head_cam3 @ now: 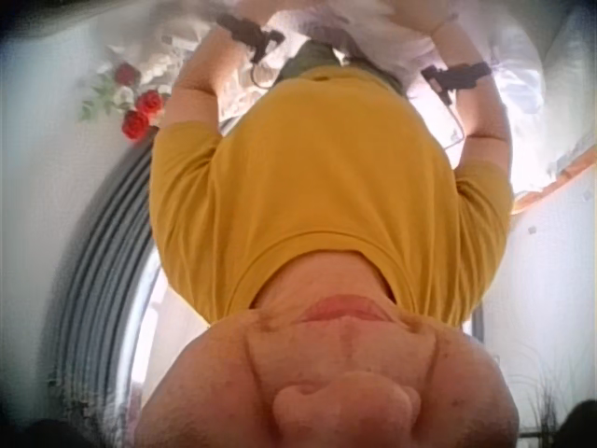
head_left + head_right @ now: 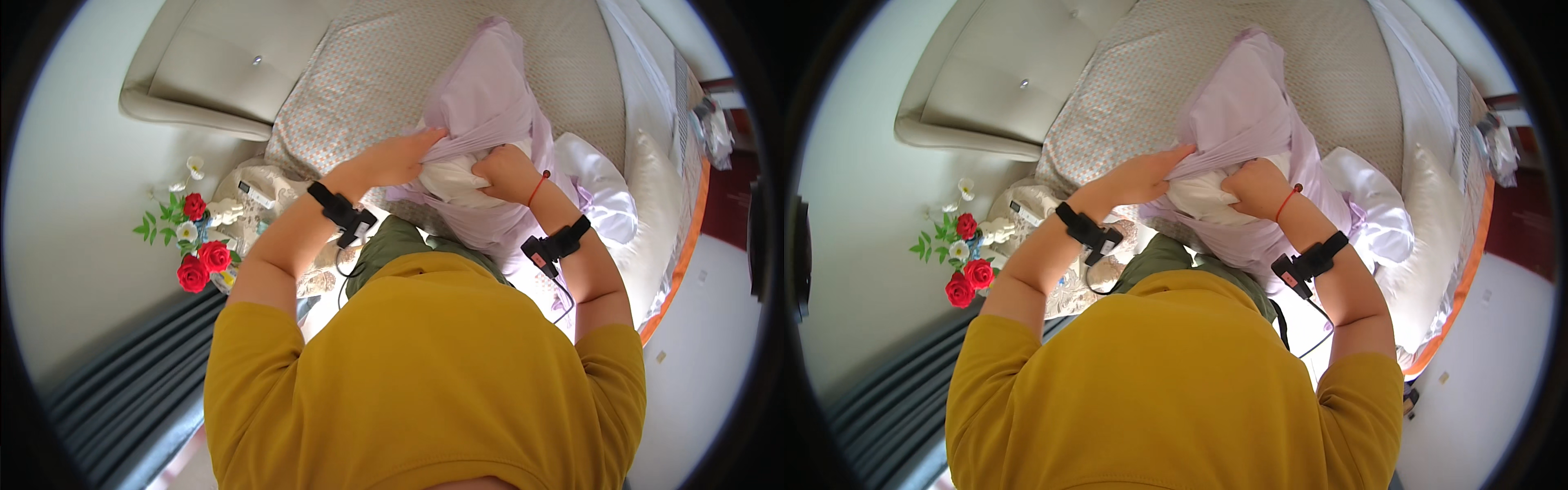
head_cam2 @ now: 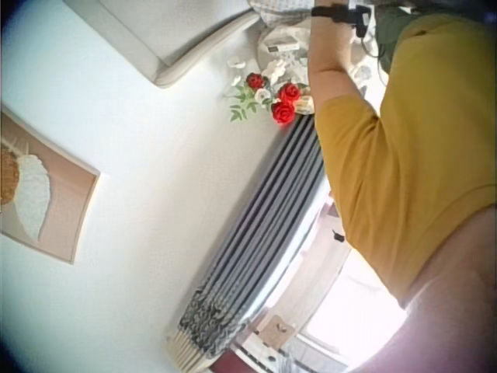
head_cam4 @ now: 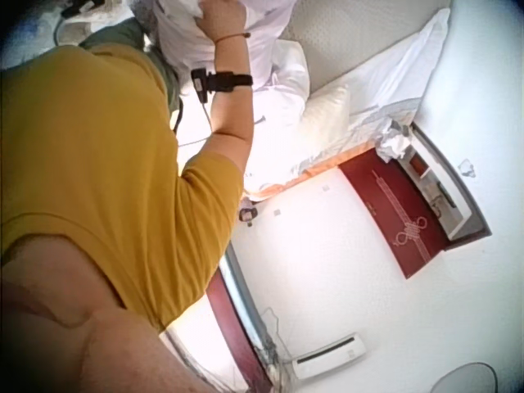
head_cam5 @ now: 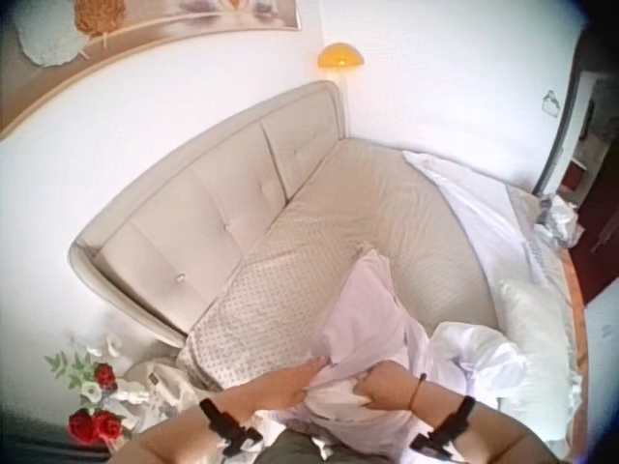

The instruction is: The person removes a patterned pillowcase from a pillow by hand, then takes a white pillowcase and slides it over the pillow.

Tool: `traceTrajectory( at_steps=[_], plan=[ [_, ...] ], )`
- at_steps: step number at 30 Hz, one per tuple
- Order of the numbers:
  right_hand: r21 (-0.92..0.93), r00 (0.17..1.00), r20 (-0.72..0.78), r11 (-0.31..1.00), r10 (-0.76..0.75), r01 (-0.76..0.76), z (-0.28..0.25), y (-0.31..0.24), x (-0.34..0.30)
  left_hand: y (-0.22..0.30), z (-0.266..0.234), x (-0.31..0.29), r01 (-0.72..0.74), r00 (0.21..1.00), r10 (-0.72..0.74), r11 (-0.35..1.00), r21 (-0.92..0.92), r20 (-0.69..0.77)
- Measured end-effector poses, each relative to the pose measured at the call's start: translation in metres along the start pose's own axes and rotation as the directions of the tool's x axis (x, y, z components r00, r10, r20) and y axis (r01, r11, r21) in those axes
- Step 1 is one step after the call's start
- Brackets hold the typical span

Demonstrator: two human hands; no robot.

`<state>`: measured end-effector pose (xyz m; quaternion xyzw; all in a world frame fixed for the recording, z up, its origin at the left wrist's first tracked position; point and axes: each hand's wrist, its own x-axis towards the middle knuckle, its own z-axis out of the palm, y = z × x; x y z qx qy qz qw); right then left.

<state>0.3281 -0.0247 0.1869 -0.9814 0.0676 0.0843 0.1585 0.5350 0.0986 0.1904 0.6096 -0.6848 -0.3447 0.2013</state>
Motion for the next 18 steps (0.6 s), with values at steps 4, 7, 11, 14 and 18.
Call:
traceTrajectory(
  at_steps=[4, 7, 11, 14, 18],
  plan=[
    [0.025, 0.999, -0.021, 0.999, 0.026, -0.025, 0.002, -0.002, -0.017, -0.026, -0.014, 0.016, -0.049, 0.992, 0.053, 0.998, -0.036, 0.116],
    [0.048, 1.0, -0.003, 0.999, 0.007, -0.007, -0.008, -0.018, -0.02, -0.056, -0.005, 0.03, 0.1, 0.988, -0.098, 0.995, -0.006, 0.119],
    [0.123, 0.998, -0.036, 0.992, 0.046, -0.041, -0.008, -0.014, -0.023, -0.072, 0.009, 0.051, 0.325, 0.94, -0.305, 0.937, -0.125, 0.155],
    [0.51, 0.979, -0.011, 0.843, 0.202, -0.168, -0.021, 0.008, -0.023, -0.064, 0.009, 0.05, 0.302, 0.949, -0.244, 0.887, -0.349, 0.201],
    [0.692, 0.795, -0.056, 0.598, 0.604, -0.405, -0.031, 0.035, -0.005, -0.057, 0.035, 0.034, 0.314, 0.946, -0.224, 0.804, -0.505, 0.233]
  ],
)
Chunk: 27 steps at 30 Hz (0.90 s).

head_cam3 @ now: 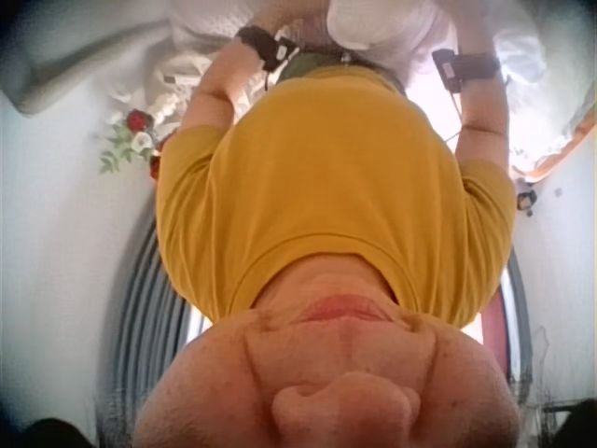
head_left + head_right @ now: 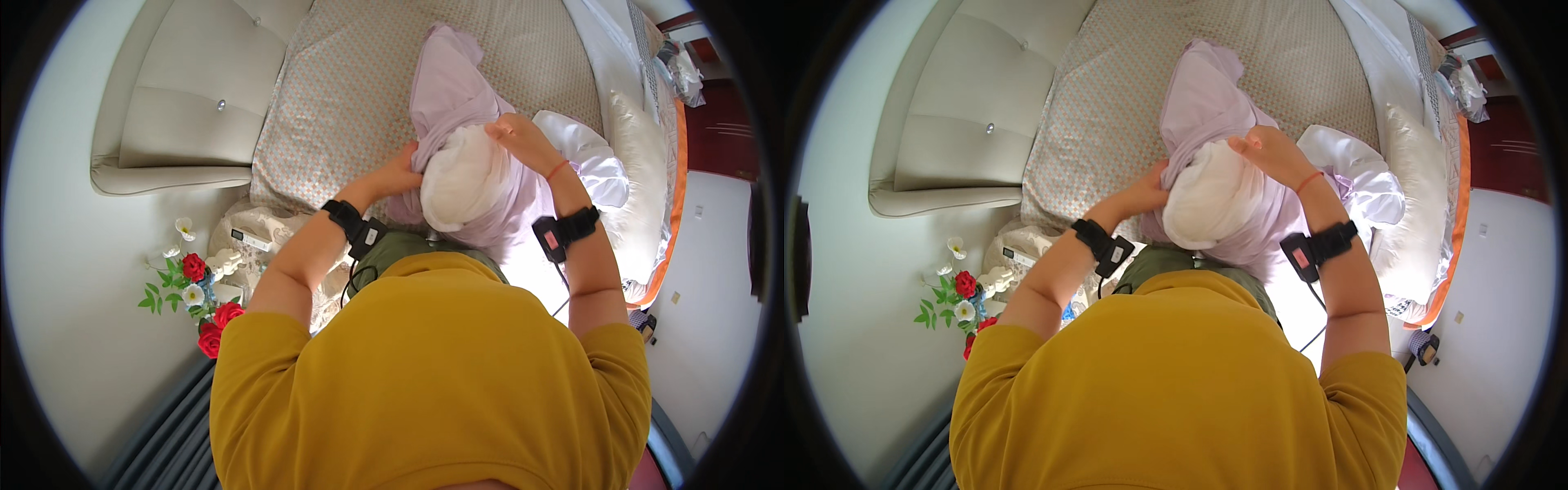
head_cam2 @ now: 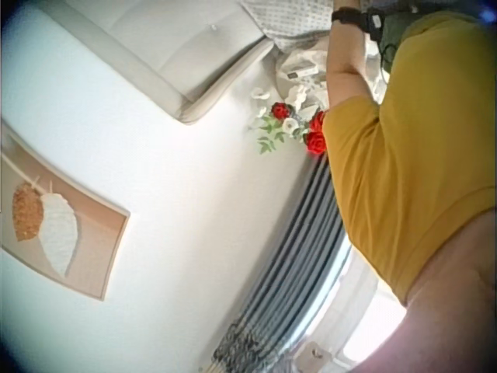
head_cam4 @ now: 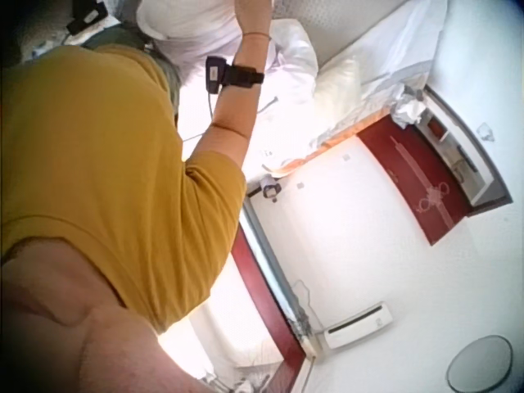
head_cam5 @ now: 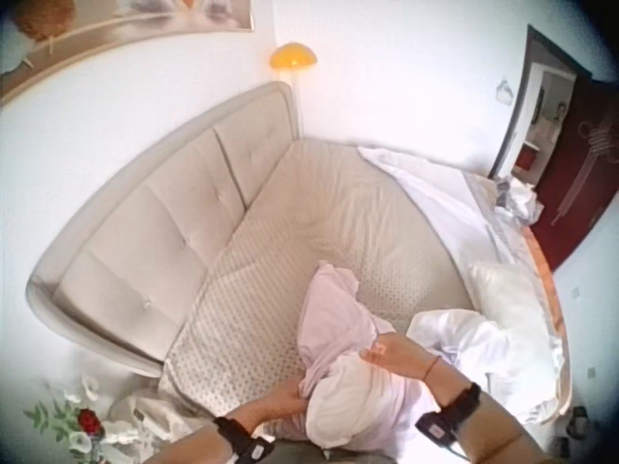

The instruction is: The person removes a patterned pillowcase from a pillow by hand, then takes a white pillowcase and slides it over the pillow.

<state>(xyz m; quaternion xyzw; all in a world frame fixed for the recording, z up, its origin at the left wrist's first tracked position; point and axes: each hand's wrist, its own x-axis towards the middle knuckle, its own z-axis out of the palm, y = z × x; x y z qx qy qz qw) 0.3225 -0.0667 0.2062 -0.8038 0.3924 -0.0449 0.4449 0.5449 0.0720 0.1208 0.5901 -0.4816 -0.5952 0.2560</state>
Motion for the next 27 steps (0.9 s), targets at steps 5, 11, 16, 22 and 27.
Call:
traceTrajectory(
  at_steps=[5, 11, 16, 22, 27],
  plan=[
    [-0.494, 0.974, 0.022, 0.849, 0.225, -0.185, 0.045, -0.042, 0.024, 0.002, -0.013, -0.012, -0.126, 0.981, 0.138, 0.988, -0.09, 0.139],
    [-0.417, 0.963, 0.023, 0.878, 0.267, -0.233, 0.103, -0.037, 0.025, 0.028, -0.043, 0.007, -0.281, 0.96, 0.261, 0.884, 0.374, 0.105],
    [-0.315, 0.962, 0.059, 0.92, 0.266, -0.235, 0.122, -0.017, 0.016, 0.034, -0.036, 0.022, -0.322, 0.892, 0.452, 0.605, 0.729, 0.019],
    [-0.389, 0.985, 0.123, 0.919, 0.118, -0.061, 0.111, -0.026, 0.001, 0.01, -0.052, 0.075, -0.392, 0.783, 0.62, 0.552, 0.736, -0.047],
    [-0.457, 0.989, 0.1, 0.888, 0.107, -0.05, 0.104, -0.048, -0.03, -0.02, -0.135, 0.124, -0.37, 0.897, 0.433, 0.622, 0.69, 0.091]
  ],
)
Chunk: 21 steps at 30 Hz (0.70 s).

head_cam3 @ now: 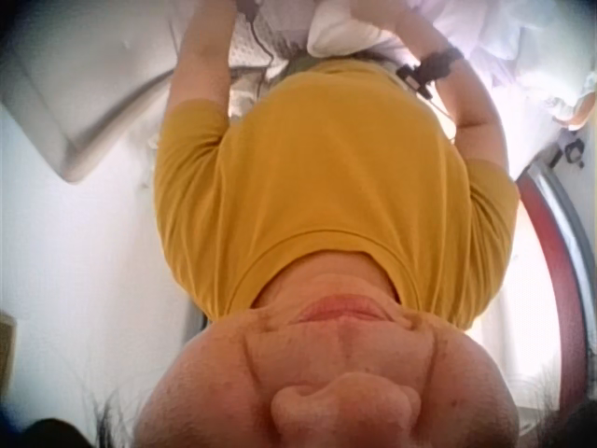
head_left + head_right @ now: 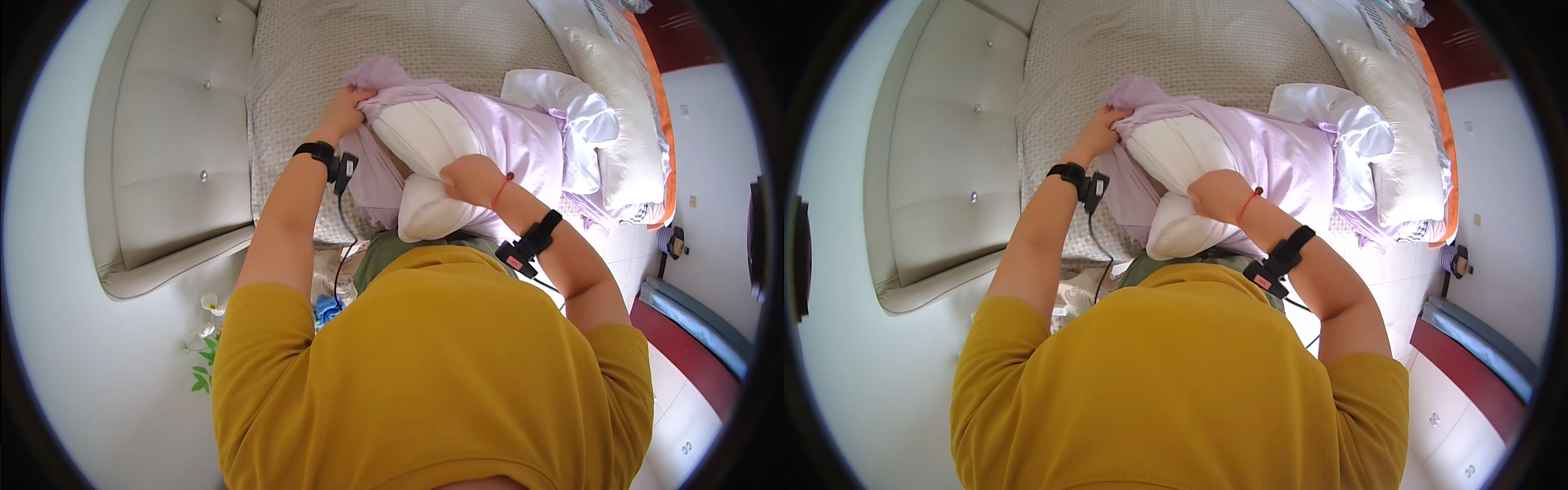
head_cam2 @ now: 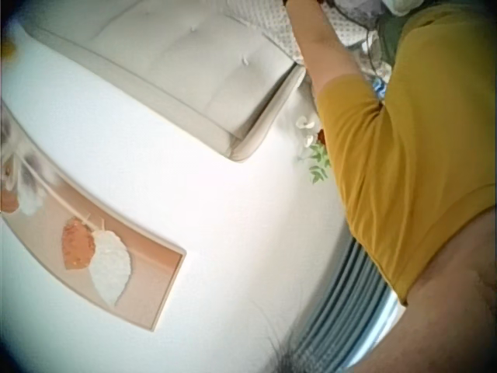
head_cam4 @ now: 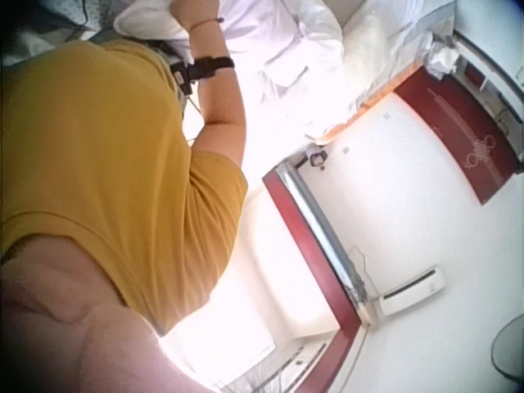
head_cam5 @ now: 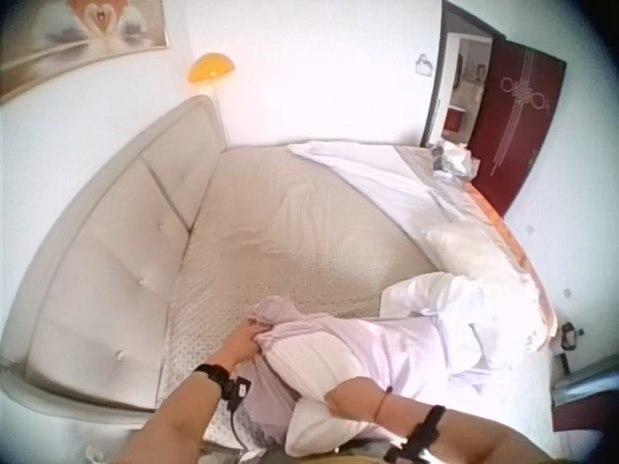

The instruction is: The person removes a patterned pillowcase from a pillow by hand, then takes a white pillowcase and slides it over the pillow.

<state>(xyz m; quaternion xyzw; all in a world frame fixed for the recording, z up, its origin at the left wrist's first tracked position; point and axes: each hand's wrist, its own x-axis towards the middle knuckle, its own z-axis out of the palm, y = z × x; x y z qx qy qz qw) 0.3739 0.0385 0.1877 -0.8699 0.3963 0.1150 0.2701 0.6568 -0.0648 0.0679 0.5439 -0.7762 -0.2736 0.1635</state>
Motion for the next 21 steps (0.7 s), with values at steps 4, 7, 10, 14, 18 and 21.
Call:
traceTrajectory(
  at_steps=[4, 7, 10, 14, 18, 21],
  plan=[
    [0.062, 0.999, -0.04, 0.998, 0.023, -0.021, 0.018, 0.019, -0.036, 0.048, 0.001, 0.0, 0.39, 0.898, -0.262, 0.846, -0.363, 0.355],
    [0.182, 0.964, -0.023, 0.949, 0.265, -0.256, 0.0, 0.011, -0.047, 0.085, -0.012, -0.011, 0.507, 0.843, -0.14, 0.528, -0.681, 0.519],
    [0.286, 0.907, -0.218, 0.912, 0.361, -0.295, -0.035, 0.001, -0.03, 0.086, -0.008, -0.005, 0.564, 0.804, -0.036, 0.361, -0.743, 0.594],
    [0.085, 0.837, -0.438, 0.942, 0.328, -0.324, -0.044, 0.003, 0.013, 0.141, -0.018, -0.003, 0.308, 0.921, -0.026, 0.662, -0.684, 0.389],
    [-0.034, 0.921, -0.264, 0.952, 0.286, -0.305, -0.025, 0.001, 0.024, 0.11, 0.001, -0.001, 0.076, 0.988, 0.021, 0.792, -0.606, 0.153],
    [-0.122, 0.954, -0.231, 0.967, 0.191, -0.223, -0.019, 0.009, -0.001, 0.076, 0.005, 0.007, 0.018, 0.998, 0.013, 0.898, -0.439, 0.068]
  ],
)
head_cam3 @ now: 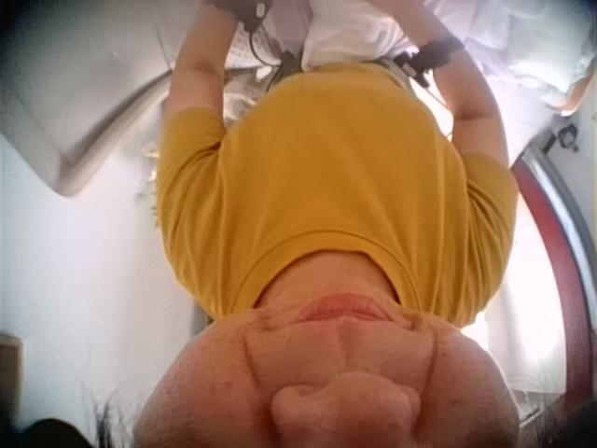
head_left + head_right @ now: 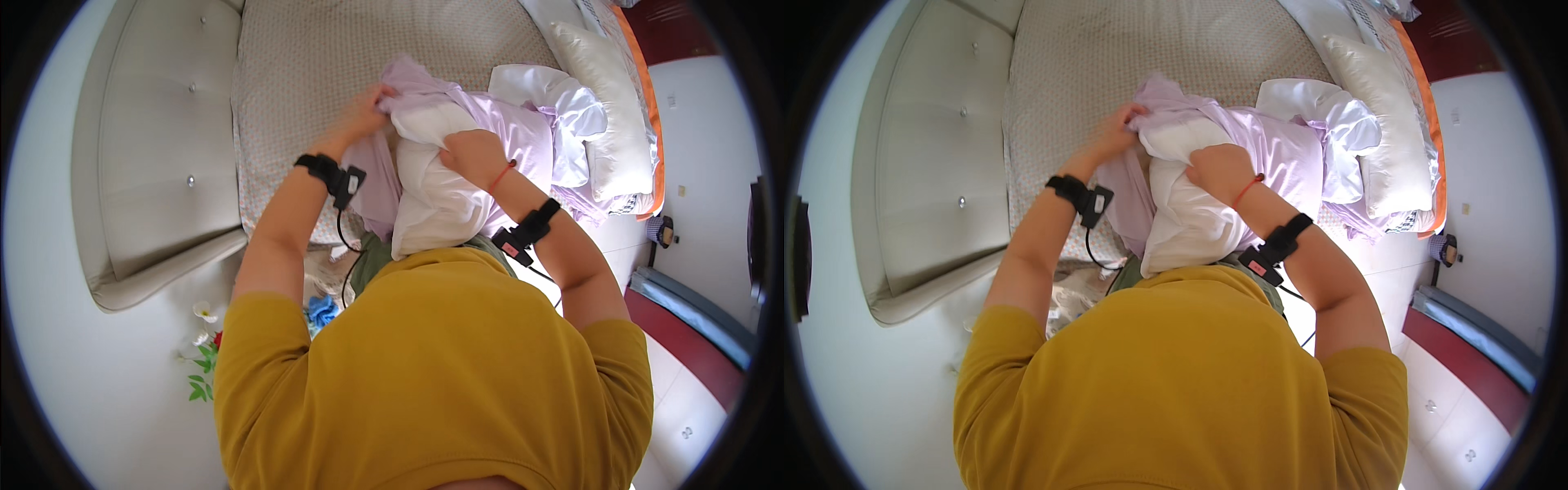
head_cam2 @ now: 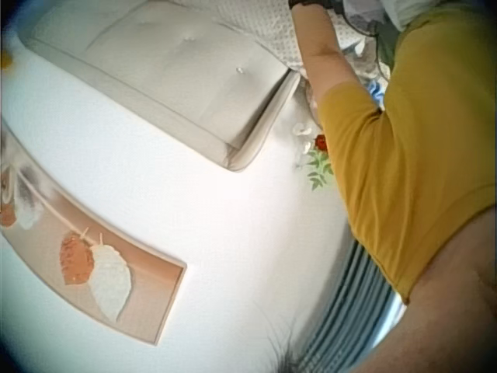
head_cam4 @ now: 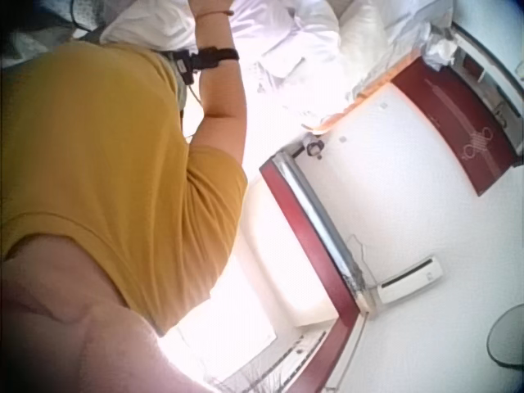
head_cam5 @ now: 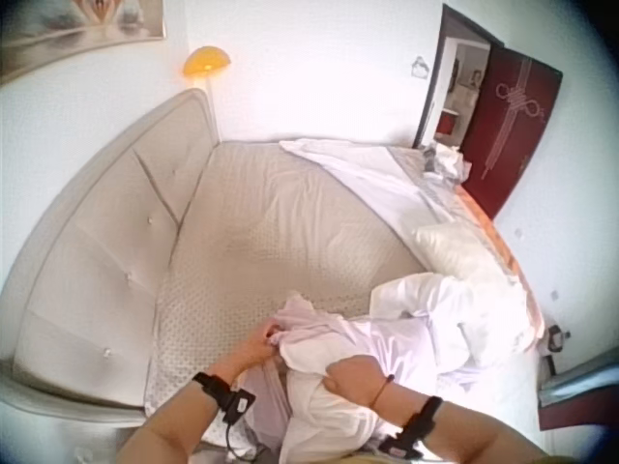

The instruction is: The person removes a patterned pillowcase from a pillow by hand, then takes a white pillowcase and slides it over the pillow.

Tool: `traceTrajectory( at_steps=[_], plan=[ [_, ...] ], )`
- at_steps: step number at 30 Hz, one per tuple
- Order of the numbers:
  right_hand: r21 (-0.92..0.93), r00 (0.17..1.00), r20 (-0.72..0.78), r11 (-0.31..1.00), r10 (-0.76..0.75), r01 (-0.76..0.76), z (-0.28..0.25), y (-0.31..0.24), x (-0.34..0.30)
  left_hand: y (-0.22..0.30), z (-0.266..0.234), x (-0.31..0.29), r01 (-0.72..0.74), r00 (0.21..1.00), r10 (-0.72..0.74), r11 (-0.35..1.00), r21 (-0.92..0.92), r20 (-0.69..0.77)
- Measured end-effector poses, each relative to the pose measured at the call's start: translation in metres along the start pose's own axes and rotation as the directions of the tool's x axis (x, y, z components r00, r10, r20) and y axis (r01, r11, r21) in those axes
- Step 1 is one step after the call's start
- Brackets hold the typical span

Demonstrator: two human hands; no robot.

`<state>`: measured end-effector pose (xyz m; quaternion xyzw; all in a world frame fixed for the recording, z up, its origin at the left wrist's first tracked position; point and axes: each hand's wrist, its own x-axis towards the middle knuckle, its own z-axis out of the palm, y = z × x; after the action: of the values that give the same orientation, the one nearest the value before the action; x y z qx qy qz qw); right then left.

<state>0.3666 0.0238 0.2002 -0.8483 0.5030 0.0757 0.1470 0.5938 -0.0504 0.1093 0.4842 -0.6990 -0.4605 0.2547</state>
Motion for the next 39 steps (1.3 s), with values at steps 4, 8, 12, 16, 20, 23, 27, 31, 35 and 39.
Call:
traceTrajectory(
  at_steps=[4, 8, 12, 16, 20, 23, 27, 31, 35, 39],
  plan=[
    [0.044, 0.996, -0.082, 0.998, -0.03, 0.033, -0.009, 0.02, -0.014, -0.041, 0.003, -0.014, 0.184, 0.969, -0.118, 0.931, 0.315, -0.219],
    [0.451, 0.958, -0.036, 0.86, 0.283, -0.237, -0.012, 0.044, 0.016, -0.037, 0.021, -0.024, 0.258, 0.963, -0.215, 0.909, 0.327, -0.162],
    [0.729, 0.965, 0.042, 0.652, 0.258, -0.206, 0.005, 0.051, 0.056, 0.016, 0.009, -0.05, 0.185, 0.975, -0.203, 0.967, 0.176, 0.09],
    [0.773, 0.976, 0.216, 0.608, 0.015, -0.18, 0.024, -0.003, 0.077, 0.029, 0.031, -0.098, 0.129, 0.982, -0.043, 0.867, -0.482, 0.186],
    [0.799, 0.954, 0.236, 0.595, -0.184, -0.083, 0.055, -0.018, 0.084, 0.008, 0.031, -0.123, 0.133, 0.971, -0.075, 0.958, -0.253, 0.227],
    [0.156, 0.92, -0.237, 0.923, -0.312, 0.353, 0.068, -0.013, 0.085, -0.001, 0.023, -0.118, 0.316, 0.931, -0.268, 0.932, -0.177, 0.247],
    [-0.138, 0.911, 0.349, 0.95, -0.219, 0.281, 0.099, 0.009, 0.075, -0.017, 0.023, -0.076, 0.243, 0.959, -0.275, 0.926, 0.289, 0.073],
    [-0.164, 0.8, 0.461, 0.849, -0.384, 0.502, 0.133, 0.035, 0.042, -0.027, 0.031, -0.016, 0.163, 0.986, -0.124, 0.822, 0.545, -0.107],
    [0.009, 0.856, 0.418, 0.944, -0.304, 0.331, 0.134, 0.07, 0.02, -0.021, 0.018, 0.013, 0.488, 0.867, -0.449, 0.673, 0.556, -0.217],
    [0.389, 0.937, 0.314, 0.921, -0.151, 0.017, 0.116, 0.083, 0.044, -0.032, 0.024, 0.006, 0.524, 0.801, -0.567, 0.507, 0.684, -0.193]
  ],
)
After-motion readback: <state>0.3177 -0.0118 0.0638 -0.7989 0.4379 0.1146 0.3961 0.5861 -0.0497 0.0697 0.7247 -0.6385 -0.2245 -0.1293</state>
